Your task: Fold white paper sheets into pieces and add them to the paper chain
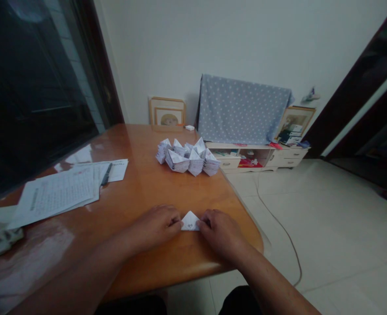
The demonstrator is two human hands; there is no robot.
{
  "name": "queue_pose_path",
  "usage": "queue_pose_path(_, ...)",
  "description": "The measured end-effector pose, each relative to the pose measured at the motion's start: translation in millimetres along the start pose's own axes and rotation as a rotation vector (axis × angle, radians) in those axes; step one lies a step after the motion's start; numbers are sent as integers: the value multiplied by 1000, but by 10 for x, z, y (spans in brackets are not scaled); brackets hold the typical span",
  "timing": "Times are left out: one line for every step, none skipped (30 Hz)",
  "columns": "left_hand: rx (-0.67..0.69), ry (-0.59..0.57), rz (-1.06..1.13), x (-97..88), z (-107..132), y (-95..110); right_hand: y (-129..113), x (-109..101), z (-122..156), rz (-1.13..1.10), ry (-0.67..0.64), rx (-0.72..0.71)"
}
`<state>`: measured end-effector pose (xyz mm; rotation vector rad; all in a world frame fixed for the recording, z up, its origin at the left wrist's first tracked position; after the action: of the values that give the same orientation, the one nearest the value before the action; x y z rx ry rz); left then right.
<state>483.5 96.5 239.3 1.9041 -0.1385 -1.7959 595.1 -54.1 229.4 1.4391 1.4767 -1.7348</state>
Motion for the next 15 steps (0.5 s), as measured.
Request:
queue_pose_path(-10,-2,-4,12,-7,-7,-3,4,2,11,7,7)
queue_pose_path(-17,-3,-9,21,-13,-12,-9,6,8,22,15,12)
queue_pose_path(-21,-2,-14,27,-19,-16,-16,7,16,32,24,15)
queue_pose_path(-25,1,-20,30,-23,-17,-25,8,25,42,32,19)
queue_pose_path(-29,4,-27,29,-26,-16,-33,10,34,52,39,21)
queue_pose_path(-33,7,-37,26,-27,-14,-41,11,42,61,44,23)
queue_pose_path(-38,7,-49,22,-27,-10,-47,12,49,71,48,24)
queue_pose_path(-43,6,-61,17,-25,-6,-52,14,54,80,52,26)
queue_pose_path(-46,6,-72,10,-22,-1,-55,15,59,88,56,27)
queue_pose_path(-49,6,-80,4,-18,4,-57,17,62,93,58,27)
queue_pose_path(-51,7,-85,-2,-14,7,-59,19,64,97,60,24)
queue_pose_path(-50,7,-86,-7,-10,11,-60,22,67,99,62,22)
queue_pose_path(-48,8,-85,-10,-8,12,-63,25,69,100,63,18)
queue_pose_path(-46,10,-83,-13,-7,12,-65,27,71,101,63,15)
queue_pose_path(-44,12,-81,-14,-6,12,-69,30,73,104,62,12)
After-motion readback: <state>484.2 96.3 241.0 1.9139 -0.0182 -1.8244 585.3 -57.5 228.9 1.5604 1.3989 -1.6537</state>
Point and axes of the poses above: each hand's wrist, its own z-axis away from the middle knuckle, its own x-axis out of the palm, y = z × x, the point moved 5 cm from there along -z, towards the middle knuckle, and after that the axes turned 13 degrees about -x, right-handed, at the moved point
